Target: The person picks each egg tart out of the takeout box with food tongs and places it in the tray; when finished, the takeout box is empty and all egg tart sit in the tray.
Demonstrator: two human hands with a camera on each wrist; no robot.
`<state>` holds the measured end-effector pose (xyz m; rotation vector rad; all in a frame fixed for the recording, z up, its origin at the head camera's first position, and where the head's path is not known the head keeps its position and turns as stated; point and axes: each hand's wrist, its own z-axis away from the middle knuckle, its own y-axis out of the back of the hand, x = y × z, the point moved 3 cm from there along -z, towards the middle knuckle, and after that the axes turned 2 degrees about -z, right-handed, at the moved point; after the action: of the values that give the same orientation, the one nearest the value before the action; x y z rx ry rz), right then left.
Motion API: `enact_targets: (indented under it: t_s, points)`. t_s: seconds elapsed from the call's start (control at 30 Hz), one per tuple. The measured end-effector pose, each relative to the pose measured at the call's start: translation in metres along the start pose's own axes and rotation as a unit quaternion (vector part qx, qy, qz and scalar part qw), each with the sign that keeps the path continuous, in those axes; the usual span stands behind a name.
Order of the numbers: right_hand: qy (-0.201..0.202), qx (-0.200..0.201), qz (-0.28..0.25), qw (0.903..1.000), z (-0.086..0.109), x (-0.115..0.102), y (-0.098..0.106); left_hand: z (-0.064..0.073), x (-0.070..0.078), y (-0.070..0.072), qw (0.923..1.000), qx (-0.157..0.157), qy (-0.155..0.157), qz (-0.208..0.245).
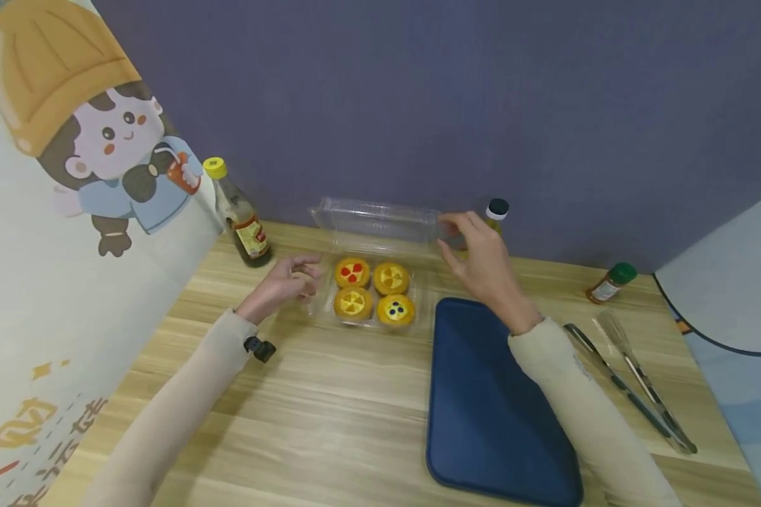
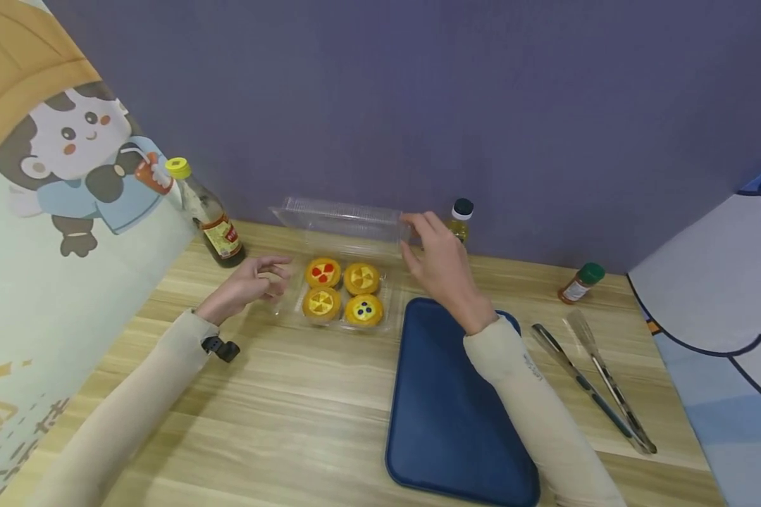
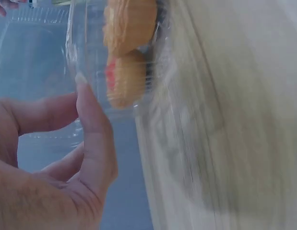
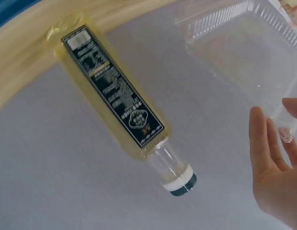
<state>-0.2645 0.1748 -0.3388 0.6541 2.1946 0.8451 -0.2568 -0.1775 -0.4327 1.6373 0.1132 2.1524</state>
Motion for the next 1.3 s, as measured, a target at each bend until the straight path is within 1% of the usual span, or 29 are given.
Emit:
enact_targets:
  t_s: [0.1, 0.23, 0.33, 0.53, 0.63, 0.77, 0.87, 0.9, 1.0, 1.1, 1.17, 1.2, 1.3]
  points:
    - [-0.034, -0.004, -0.057, 0.9978, 0.001, 0.003, -0.001, 0.014, -0.002, 0.000, 0.9999, -0.014, 0.003, -0.006]
    - [-0.087, -0.029, -0.113, 0.9893, 0.011, 0.009, -0.011, 0.032, -0.006, -0.001, 0.9992, -0.037, 0.013, -0.003]
    - [-0.118, -0.056, -0.126, 0.9833, 0.026, 0.013, -0.024, 0.045, -0.011, -0.004, 0.9984, -0.055, 0.012, -0.004]
    - [-0.169, -0.102, -0.128, 0.9719, 0.061, 0.014, -0.051, 0.066, -0.022, -0.004, 0.9971, -0.076, 0.008, 0.000]
    - [-0.191, -0.121, -0.139, 0.9642, 0.074, 0.012, -0.060, 0.072, -0.026, -0.002, 0.9965, -0.084, 0.005, 0.007]
    - [-0.212, -0.136, -0.164, 0.9538, 0.085, 0.010, -0.069, 0.079, -0.029, -0.002, 0.9959, -0.089, 0.000, 0.014]
    - [-0.244, -0.149, -0.207, 0.9354, 0.090, 0.011, -0.074, 0.082, -0.029, -0.002, 0.9959, -0.089, 0.003, 0.018]
    - [-0.260, -0.155, -0.228, 0.9256, 0.091, 0.011, -0.075, 0.082, -0.029, -0.002, 0.9959, -0.088, 0.004, 0.018]
    - [-0.310, -0.169, -0.293, 0.8886, 0.093, 0.013, -0.079, 0.082, -0.030, -0.002, 0.9961, -0.086, 0.004, 0.020]
    - [-0.344, -0.177, -0.334, 0.8596, 0.095, 0.014, -0.083, 0.082, -0.031, -0.002, 0.9962, -0.085, 0.003, 0.022]
    - [-0.357, -0.180, -0.349, 0.8475, 0.095, 0.015, -0.085, 0.082, -0.031, -0.003, 0.9962, -0.084, 0.003, 0.024]
    - [-0.361, -0.180, -0.354, 0.8435, 0.095, 0.016, -0.085, 0.082, -0.032, -0.003, 0.9962, -0.083, 0.004, 0.024]
    - [-0.372, -0.175, -0.363, 0.8363, 0.095, 0.016, -0.086, 0.081, -0.033, -0.003, 0.9963, -0.082, 0.002, 0.027]
